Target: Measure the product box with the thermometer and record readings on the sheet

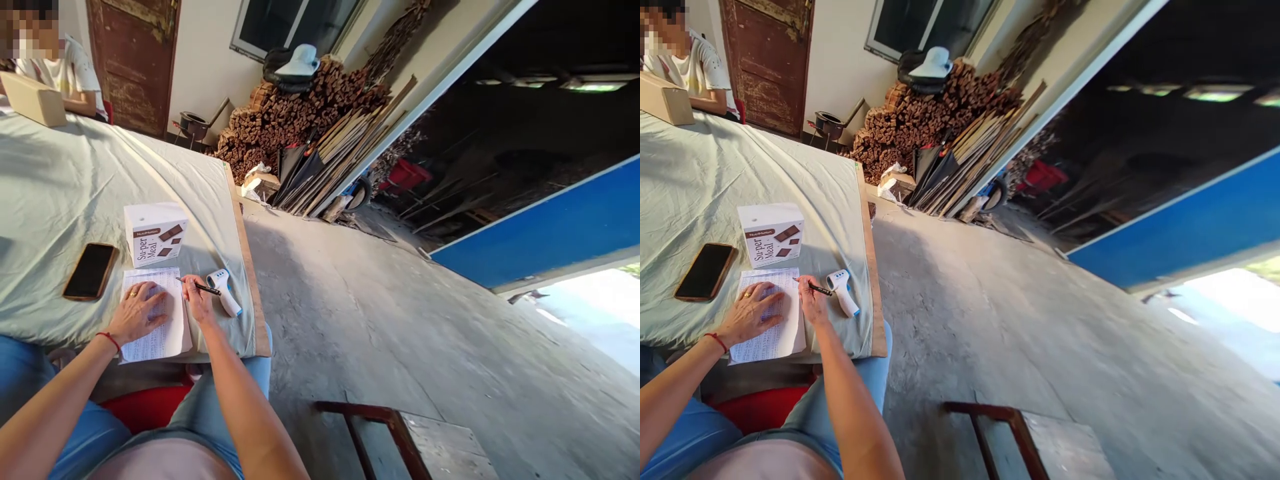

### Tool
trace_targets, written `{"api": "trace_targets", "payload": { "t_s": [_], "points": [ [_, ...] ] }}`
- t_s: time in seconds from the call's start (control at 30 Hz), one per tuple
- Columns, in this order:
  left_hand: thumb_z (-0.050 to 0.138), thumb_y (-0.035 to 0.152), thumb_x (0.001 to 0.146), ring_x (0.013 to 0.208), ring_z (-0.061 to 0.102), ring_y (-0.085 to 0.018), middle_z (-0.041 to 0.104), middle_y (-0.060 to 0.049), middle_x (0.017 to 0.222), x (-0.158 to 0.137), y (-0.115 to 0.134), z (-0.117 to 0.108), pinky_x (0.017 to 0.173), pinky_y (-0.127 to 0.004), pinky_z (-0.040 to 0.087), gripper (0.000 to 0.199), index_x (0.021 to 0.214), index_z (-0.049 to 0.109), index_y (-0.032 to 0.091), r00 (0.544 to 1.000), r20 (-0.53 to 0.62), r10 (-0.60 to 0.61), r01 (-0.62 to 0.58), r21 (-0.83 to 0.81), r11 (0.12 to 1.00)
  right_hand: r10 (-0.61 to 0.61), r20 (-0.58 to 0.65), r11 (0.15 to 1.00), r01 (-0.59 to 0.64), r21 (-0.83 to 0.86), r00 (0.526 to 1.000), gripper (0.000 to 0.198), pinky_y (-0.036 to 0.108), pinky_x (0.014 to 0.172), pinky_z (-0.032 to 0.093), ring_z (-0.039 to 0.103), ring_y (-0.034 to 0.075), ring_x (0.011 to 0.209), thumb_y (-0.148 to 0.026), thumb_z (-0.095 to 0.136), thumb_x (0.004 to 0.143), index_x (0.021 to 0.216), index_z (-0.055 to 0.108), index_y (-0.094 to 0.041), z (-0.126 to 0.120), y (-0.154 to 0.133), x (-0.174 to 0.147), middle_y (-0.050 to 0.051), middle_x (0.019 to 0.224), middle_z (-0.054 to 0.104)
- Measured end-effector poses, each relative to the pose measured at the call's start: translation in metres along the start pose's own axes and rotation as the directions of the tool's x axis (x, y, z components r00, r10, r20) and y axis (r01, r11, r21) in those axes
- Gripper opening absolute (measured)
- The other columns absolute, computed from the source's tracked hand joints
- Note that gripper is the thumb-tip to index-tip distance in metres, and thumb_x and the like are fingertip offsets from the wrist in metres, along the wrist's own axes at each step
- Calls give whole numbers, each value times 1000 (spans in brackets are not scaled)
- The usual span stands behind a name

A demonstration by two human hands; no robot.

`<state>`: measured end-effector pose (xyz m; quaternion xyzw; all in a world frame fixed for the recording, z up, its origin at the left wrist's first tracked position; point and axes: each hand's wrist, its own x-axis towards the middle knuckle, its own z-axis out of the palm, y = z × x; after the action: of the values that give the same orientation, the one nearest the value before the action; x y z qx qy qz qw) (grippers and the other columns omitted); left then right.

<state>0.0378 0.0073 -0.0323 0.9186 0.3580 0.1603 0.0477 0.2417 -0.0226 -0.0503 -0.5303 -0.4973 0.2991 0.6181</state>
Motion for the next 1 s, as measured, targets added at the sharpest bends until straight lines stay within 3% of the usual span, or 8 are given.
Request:
{"api": "trace_targets", "payload": {
  "t_s": [0.13, 0.4, 0.73, 1.0],
  "points": [
    [65, 49, 92, 135, 52, -33, 57, -15, 143, -1, 3, -1, 117, -52, 41, 48, 134, 67, 25, 1000, 19, -3, 3, 20, 1000, 29, -32, 999, -29, 23, 999, 42, 29, 64, 55, 62, 17, 65, -53, 48, 102, 104, 74, -20, 13, 2, -8, 2, 72, 66],
    [63, 51, 93, 135, 49, -35, 55, -17, 142, -1, 2, 3, 117, -54, 41, 51, 135, 66, 23, 1000, 12, -2, 2, 26, 1000, 10, -152, 987, -34, -159, 988, 15, 30, 67, 57, 65, 18, 65, -34, 66, 83, 86, 69, -20, 20, 17, -11, 1, 72, 71],
    [62, 50, 94, 136, 49, -35, 54, -16, 143, -2, -1, 4, 116, -54, 41, 49, 135, 66, 25, 1000, -8, 10, -11, -19, 1000, -99, -85, 927, 61, -370, 991, 12, 29, 70, 58, 69, 19, 69, -30, 63, 88, 85, 70, -21, 17, 21, -10, 4, 75, 75],
    [65, 49, 92, 136, 49, -34, 55, -14, 142, -2, -1, 5, 118, -54, 40, 48, 134, 66, 27, 1000, -15, -3, 2, -41, 999, -96, -83, 922, 57, -383, 992, 9, 31, 72, 59, 72, 20, 71, -27, 64, 86, 85, 70, -19, 20, 21, -10, 6, 77, 76]
  ]
}}
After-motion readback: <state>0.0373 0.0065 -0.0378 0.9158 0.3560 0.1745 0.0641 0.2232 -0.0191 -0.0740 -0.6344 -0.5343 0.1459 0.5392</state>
